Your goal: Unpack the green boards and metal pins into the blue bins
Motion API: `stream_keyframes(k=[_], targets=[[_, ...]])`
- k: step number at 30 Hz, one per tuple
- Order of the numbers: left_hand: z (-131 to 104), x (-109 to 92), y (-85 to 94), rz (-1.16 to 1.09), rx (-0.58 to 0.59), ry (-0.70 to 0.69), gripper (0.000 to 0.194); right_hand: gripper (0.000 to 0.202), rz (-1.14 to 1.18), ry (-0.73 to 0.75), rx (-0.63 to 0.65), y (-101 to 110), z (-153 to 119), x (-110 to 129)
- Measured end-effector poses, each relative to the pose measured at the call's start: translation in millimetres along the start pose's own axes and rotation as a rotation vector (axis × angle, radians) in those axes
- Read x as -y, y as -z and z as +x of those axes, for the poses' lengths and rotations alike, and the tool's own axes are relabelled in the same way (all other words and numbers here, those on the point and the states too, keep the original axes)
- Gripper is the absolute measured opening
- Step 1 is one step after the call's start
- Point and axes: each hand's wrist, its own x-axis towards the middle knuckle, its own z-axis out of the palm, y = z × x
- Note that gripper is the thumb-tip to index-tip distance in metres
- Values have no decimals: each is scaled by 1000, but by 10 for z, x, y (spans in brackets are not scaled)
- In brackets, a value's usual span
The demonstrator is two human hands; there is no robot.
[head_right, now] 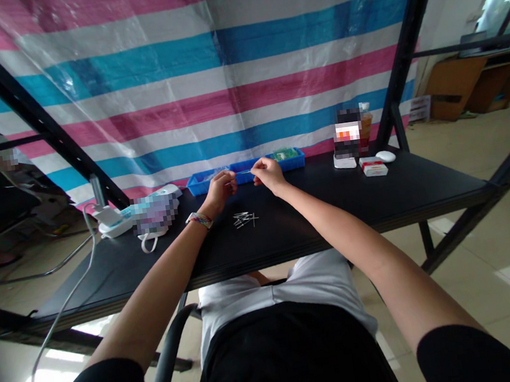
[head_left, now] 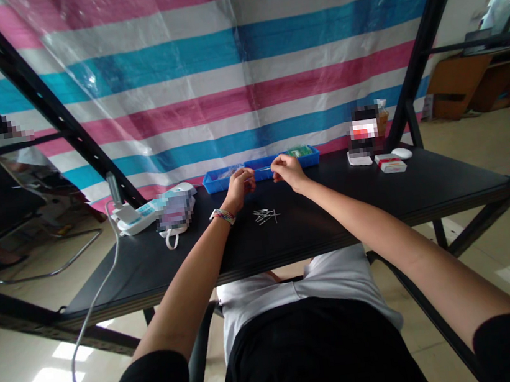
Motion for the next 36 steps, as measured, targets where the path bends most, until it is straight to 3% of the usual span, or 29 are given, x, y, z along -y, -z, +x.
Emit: stream_keyframes(k=[7, 11, 15, 19, 23, 28, 31, 36], targets=[[-4, -11, 5, -17, -13, -11, 26, 9, -290, 374, -238, 201, 107, 43], [-9, -4, -1, -18, -11, -19, 25, 8, -492, 479, -262, 243, 238, 7], [10, 40, 4, 29, -5, -11, 27, 15, -657, 451, -85, 161, 341, -117], [13, 61, 14, 50, -8, -13, 26, 18, -762, 455, 70, 117, 247, -221], [3, 53, 12, 60, -15, -14, 22, 15, -710, 490, 338, 95, 66, -188], [-11, 24, 2, 60, -37, -4, 16, 7, -599, 379, 639, -46, -96, -122], [-20, 9, -7, 59, -45, -7, 16, 10, -613, 337, 710, -92, -137, -134], [-19, 16, -12, 58, -31, -2, 16, 9, -608, 316, 695, -73, -158, -110]])
